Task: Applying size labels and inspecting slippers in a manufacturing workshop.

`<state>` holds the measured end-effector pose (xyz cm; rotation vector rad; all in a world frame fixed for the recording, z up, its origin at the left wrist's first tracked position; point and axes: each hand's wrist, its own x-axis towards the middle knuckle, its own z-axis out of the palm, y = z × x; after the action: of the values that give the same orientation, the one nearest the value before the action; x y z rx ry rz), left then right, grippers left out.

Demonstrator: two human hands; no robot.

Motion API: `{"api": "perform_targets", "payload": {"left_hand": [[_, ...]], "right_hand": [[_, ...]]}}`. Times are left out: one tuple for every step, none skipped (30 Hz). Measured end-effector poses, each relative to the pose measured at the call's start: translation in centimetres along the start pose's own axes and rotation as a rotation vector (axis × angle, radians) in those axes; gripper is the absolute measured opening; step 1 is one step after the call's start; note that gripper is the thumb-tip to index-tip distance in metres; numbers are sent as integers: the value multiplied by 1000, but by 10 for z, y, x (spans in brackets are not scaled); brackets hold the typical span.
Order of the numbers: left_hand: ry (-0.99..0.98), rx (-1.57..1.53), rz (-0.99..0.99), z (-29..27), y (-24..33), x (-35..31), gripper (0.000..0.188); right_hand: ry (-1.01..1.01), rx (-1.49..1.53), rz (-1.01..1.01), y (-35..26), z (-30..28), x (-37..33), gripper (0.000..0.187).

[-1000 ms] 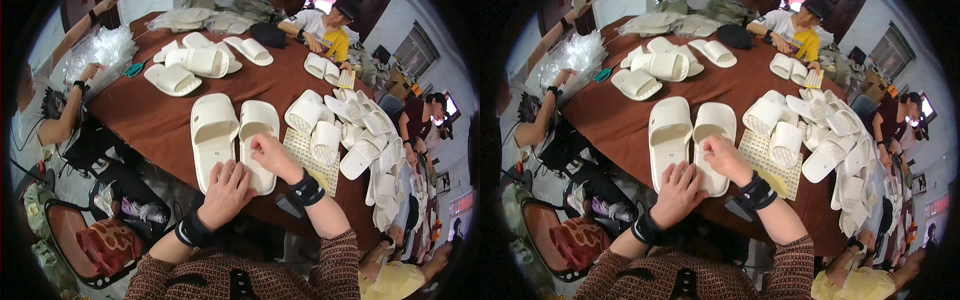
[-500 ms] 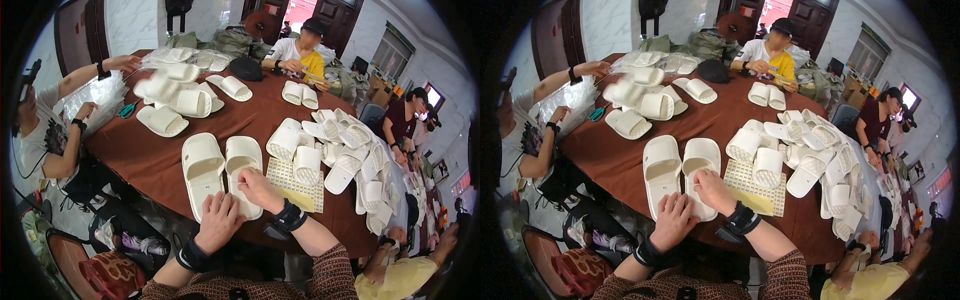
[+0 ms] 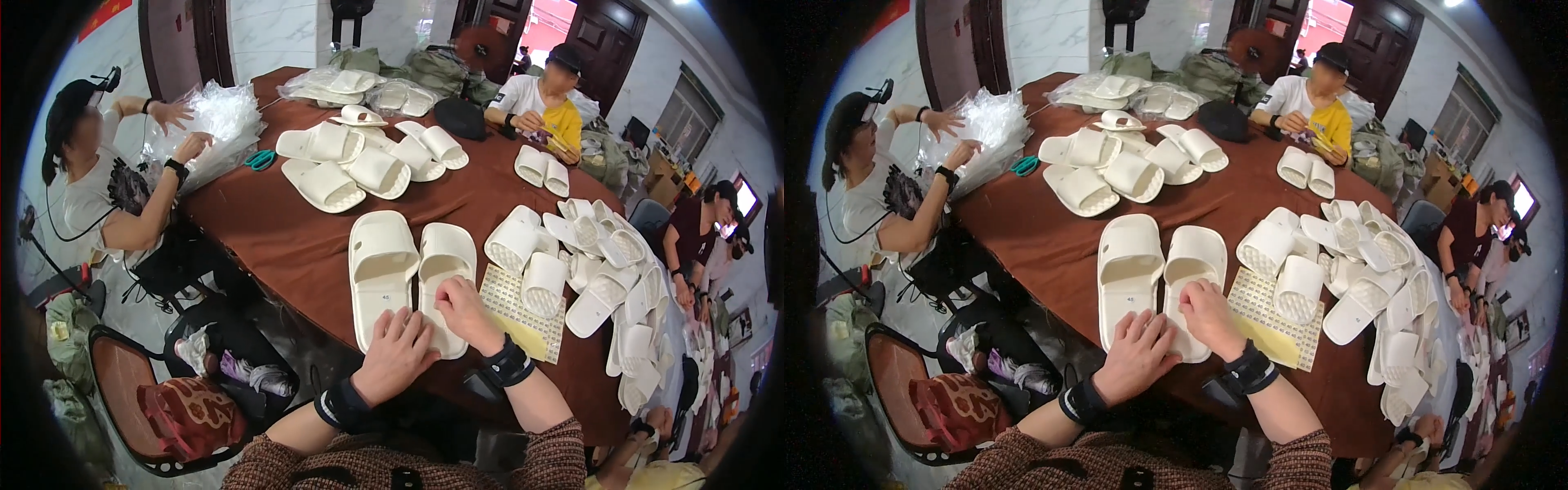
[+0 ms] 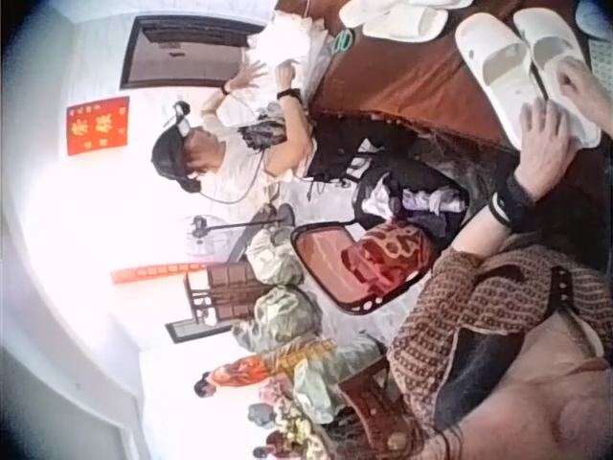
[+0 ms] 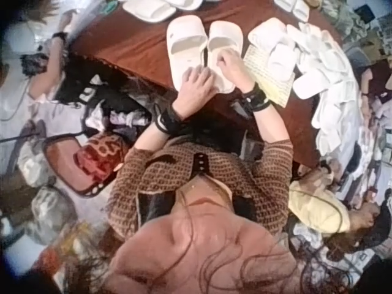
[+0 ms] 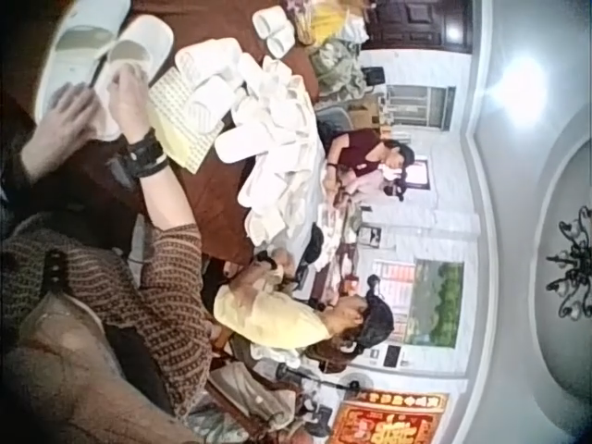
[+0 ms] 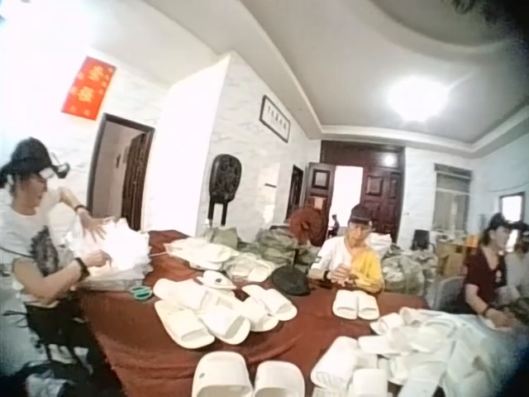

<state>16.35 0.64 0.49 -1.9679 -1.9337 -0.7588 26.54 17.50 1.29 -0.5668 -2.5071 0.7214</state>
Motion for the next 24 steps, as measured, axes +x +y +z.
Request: {"api": "perform_targets", "payload": {"left_hand": [[-8, -5, -1, 0, -1, 0, 49], [1, 4, -1, 1, -2, 1, 49], [7, 9, -2, 2, -2, 2, 49], [-4, 0, -2, 2, -2, 1, 49], [-3, 3, -7, 2, -2, 1, 49], [1, 10, -10, 2, -2, 1, 49], [12, 4, -9, 4, -2, 1, 48], [6, -3, -7, 4, -2, 2, 48], [-1, 4, -9, 4, -2, 3, 48], [-8, 10, -10, 3, -2, 3, 48], [-13, 5, -10, 3, -1, 3, 48], [-11, 8, -11, 4, -2, 3, 47], [-9, 10, -12, 4, -1, 3, 47], [-13, 6, -10, 4, -1, 3, 47], [-4, -1, -4, 4, -1, 2, 47], [5, -8, 2, 3, -1, 2, 47], [2, -10, 4, 3, -1, 3, 47], [2, -8, 3, 3, -1, 3, 48], [3, -6, 1, 3, -1, 3, 48], [0, -8, 2, 2, -1, 3, 48], [-20, -4, -9, 1, 0, 3, 49], [-41, 0, -20, 1, 0, 3, 50], [-42, -2, -17, 1, 0, 3, 50], [-41, -2, -20, 1, 0, 3, 49]], "right_hand": [[10, 0, -13, 1, 0, 0, 10], [20, -1, -25, 2, 1, 1, 10], [16, 11, -27, 4, 0, 3, 8], [12, 14, -14, 6, -1, 4, 8], [-1, 72, 9, 7, -1, 4, 8], [-11, 128, 27, 9, -2, 5, 7], [7, 122, 24, 11, -3, 5, 7], [6, 123, 33, 11, -5, 5, 7], [-1, 146, 53, 11, -7, 5, 7], [-7, 170, 72, 11, -8, 6, 7], [-3, 160, 69, 15, -7, 6, 7], [-3, 161, 74, 15, -7, 6, 7], [-13, 157, 97, 14, -7, 7, 8], [-21, 153, 120, 13, -7, 7, 9], [-21, 155, 124, 11, -7, 7, 9], [-37, 141, 127, 8, -6, 7, 11], [-54, 128, 129, 6, -6, 7, 12], [-53, 129, 133, 3, -6, 6, 12], [-40, 84, 100, 1, -6, 5, 14], [-28, 40, 67, 0, -5, 4, 16], [-25, 39, 71, -1, -4, 4, 16], [-7, 27, 49, 0, -3, 3, 16], [12, 16, 26, 0, -2, 3, 17], [14, 16, 26, 0, -2, 3, 17]]}}
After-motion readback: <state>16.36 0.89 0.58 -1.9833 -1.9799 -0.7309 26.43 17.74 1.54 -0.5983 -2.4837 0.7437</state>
